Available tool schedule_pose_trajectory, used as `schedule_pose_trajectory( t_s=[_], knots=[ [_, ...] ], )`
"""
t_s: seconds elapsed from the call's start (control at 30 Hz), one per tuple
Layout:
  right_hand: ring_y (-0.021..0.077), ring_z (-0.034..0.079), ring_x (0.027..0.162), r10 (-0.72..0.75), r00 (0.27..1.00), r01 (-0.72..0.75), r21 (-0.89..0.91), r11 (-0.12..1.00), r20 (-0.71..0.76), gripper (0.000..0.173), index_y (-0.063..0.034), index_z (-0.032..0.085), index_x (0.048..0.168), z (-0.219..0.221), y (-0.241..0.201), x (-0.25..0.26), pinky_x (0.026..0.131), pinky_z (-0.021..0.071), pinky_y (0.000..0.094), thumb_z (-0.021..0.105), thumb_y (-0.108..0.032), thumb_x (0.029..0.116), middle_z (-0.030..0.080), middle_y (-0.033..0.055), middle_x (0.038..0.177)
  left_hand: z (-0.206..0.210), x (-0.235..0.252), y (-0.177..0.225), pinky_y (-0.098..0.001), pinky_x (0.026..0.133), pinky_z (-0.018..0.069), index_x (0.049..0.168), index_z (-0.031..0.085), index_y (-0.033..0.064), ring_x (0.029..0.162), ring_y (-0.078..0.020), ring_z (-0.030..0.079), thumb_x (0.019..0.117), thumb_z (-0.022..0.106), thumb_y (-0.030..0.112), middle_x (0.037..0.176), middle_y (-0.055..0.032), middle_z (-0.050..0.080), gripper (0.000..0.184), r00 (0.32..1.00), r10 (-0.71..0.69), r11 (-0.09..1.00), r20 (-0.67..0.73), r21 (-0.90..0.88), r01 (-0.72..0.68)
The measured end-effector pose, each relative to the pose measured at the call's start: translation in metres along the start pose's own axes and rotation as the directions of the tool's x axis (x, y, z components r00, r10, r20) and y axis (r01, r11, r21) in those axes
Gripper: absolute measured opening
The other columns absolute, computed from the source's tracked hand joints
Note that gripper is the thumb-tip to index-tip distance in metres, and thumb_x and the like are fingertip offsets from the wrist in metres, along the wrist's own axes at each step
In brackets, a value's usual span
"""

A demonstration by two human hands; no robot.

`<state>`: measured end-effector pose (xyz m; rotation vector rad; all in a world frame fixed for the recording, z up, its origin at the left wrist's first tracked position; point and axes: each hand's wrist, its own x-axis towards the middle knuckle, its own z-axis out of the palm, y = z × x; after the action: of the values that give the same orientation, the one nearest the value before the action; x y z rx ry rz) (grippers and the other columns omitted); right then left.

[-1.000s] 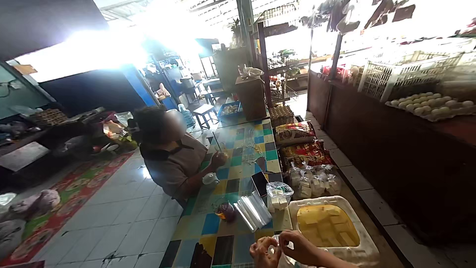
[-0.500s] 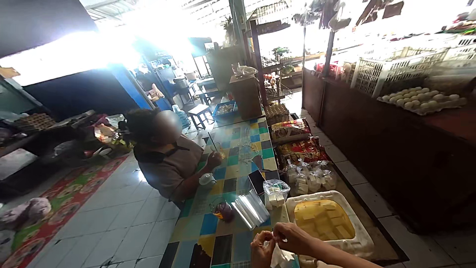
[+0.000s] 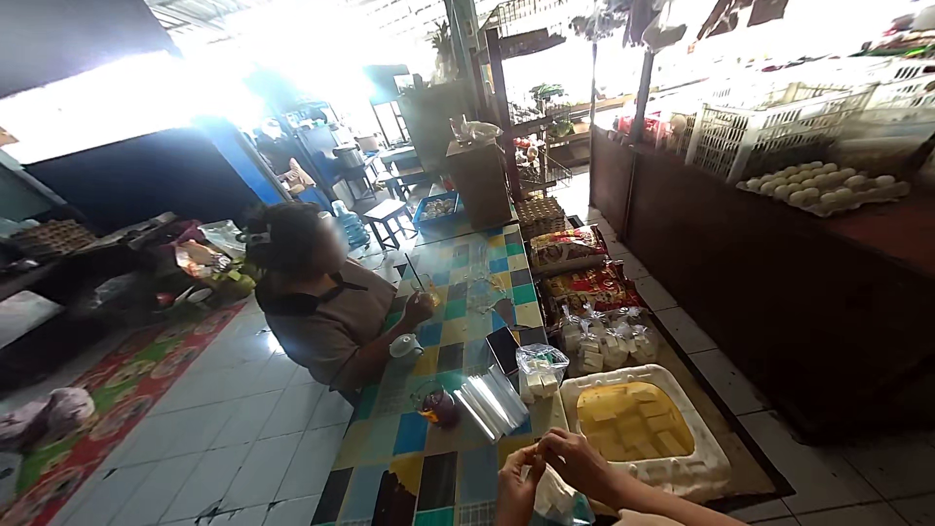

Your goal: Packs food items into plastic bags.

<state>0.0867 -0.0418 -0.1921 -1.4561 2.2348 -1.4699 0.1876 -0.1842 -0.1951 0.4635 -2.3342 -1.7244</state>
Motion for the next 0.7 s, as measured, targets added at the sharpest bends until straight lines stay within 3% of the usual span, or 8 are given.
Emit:
schedule_pose_trajectory(
  t_s=[0.07,0.13,0.23,0.33,0.43,0.57,0.7],
  knots=[
    [0.0317,0.073,0.089,0.001,1.0,-0.001,0.008,1.0,0.019,0.016,0.0061,0.072,0.1,-0.002,0.001,-0.001,0.084,0.0596,0.0397,0.059,-0.002,0.0986,0.072,0.022,0.097,-0.001,0.001,0.002,-0.0404,0.098,0.0521,0.105,0.073,-0.0054,0.104,-0.0215,0.069,0.0928,0.069,0.007,0.106,-0.016,0.073,0.018,1.0,-0.004,0.999,-0.031,0.036,0.005],
    [0.033,0.073,0.093,0.03,0.997,-0.032,0.02,0.999,0.064,0.018,0.0064,0.073,0.104,-0.006,-0.001,0.0,0.088,0.0588,0.0414,0.057,-0.002,0.0995,0.072,0.0233,0.101,0.0,0.0,0.003,-0.0392,0.095,0.0531,0.101,0.073,-0.0042,0.1,-0.0194,0.069,0.0914,0.07,0.007,0.101,-0.0139,0.074,0.016,0.999,0.0,0.999,-0.051,0.046,0.003],
    [0.0332,0.073,0.093,0.04,0.998,-0.041,0.027,0.999,0.056,0.018,0.0066,0.073,0.105,-0.004,-0.004,-0.001,0.088,0.0588,0.0412,0.058,-0.002,0.0991,0.072,0.0241,0.102,0.002,-0.001,0.003,-0.0387,0.095,0.0514,0.106,0.069,-0.0072,0.101,-0.0194,0.067,0.0941,0.065,0.006,0.103,-0.0151,0.071,0.018,0.999,-0.005,1.0,-0.049,0.002,0.005],
    [0.0299,0.072,0.083,0.02,0.999,-0.019,0.031,0.999,-0.027,0.013,0.0076,0.072,0.1,0.001,-0.005,-0.003,0.08,0.0605,0.0377,0.065,0.001,0.0913,0.072,0.0231,0.096,0.006,-0.001,-0.003,-0.0273,0.091,0.0515,0.101,0.064,-0.007,0.095,-0.0078,0.063,0.0943,0.059,0.002,0.097,-0.0078,0.067,0.012,0.997,-0.015,0.988,-0.071,-0.151,0.004],
    [0.0291,0.072,0.081,0.009,0.998,-0.007,0.029,1.0,-0.07,0.012,0.0072,0.072,0.096,0.007,-0.003,-0.008,0.078,0.0603,0.0378,0.068,0.001,0.086,0.071,0.0222,0.093,0.006,-0.002,-0.001,-0.0242,0.085,0.052,0.102,0.061,-0.0067,0.089,-0.0059,0.062,0.0956,0.056,-0.002,0.093,-0.0055,0.064,0.01,0.991,-0.121,0.962,-0.062,-0.253,0.102],
    [0.0325,0.07,0.094,0.03,0.999,-0.027,0.076,0.997,-0.04,0.017,0.0038,0.075,0.096,0.01,-0.001,-0.013,0.086,0.0582,0.044,0.071,-0.011,0.0887,0.071,0.0213,0.099,0.006,0.001,0.002,-0.0223,0.077,0.0529,0.101,0.062,-0.0063,0.079,-0.0053,0.062,0.0962,0.056,-0.005,0.086,-0.0044,0.065,0.008,0.975,-0.211,0.945,-0.073,-0.271,0.185],
    [0.0341,0.068,0.1,0.212,0.977,-0.208,0.13,0.969,-0.017,0.026,0.0037,0.077,0.091,0.011,-0.007,-0.011,0.094,0.0522,0.047,0.075,-0.022,0.0916,0.074,0.0191,0.096,0.001,-0.001,0.008,-0.0288,0.083,0.0541,0.103,0.064,-0.008,0.086,-0.0108,0.065,0.0949,0.058,-0.004,0.092,-0.0095,0.068,0.011,0.984,-0.154,0.979,-0.089,-0.148,0.14]
  ],
)
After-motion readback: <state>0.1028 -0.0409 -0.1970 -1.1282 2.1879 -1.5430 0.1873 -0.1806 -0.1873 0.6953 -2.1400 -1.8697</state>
